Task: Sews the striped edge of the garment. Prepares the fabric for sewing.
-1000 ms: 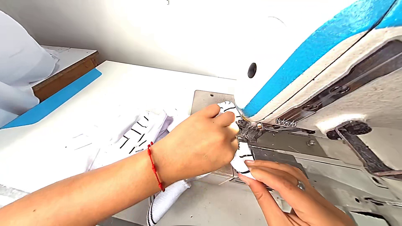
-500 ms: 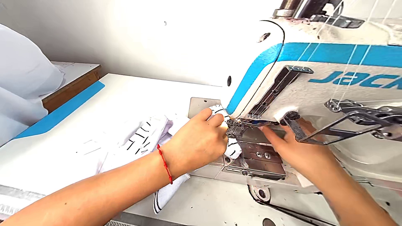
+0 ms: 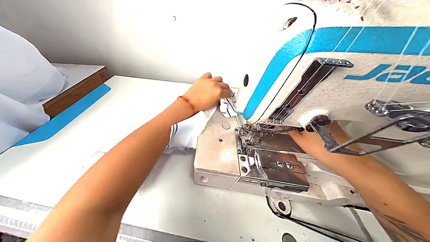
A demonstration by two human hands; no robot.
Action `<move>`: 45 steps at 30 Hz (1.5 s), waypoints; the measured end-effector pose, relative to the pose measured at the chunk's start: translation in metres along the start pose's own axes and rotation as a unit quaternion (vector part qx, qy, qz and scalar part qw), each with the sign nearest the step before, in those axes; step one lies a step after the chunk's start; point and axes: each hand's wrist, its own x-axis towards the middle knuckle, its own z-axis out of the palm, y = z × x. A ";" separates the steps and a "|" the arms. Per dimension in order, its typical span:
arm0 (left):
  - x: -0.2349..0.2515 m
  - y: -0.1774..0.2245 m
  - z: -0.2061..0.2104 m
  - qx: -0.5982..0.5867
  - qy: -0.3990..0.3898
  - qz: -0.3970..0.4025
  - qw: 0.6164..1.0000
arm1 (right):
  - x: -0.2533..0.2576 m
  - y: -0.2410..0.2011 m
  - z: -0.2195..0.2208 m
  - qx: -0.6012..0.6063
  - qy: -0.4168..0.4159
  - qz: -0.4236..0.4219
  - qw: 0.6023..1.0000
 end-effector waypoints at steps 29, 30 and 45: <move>-0.142 0.298 -0.080 -0.492 0.441 -0.483 0.575 | -0.141 -0.167 0.033 0.275 0.104 -0.005 0.956; -0.140 0.295 -0.089 -0.539 0.470 -0.472 0.515 | -0.142 -0.167 0.033 0.277 0.109 -0.008 0.955; -0.094 0.314 -0.109 -0.574 0.524 -0.476 0.411 | -0.141 -0.182 0.021 0.245 0.053 -0.004 0.968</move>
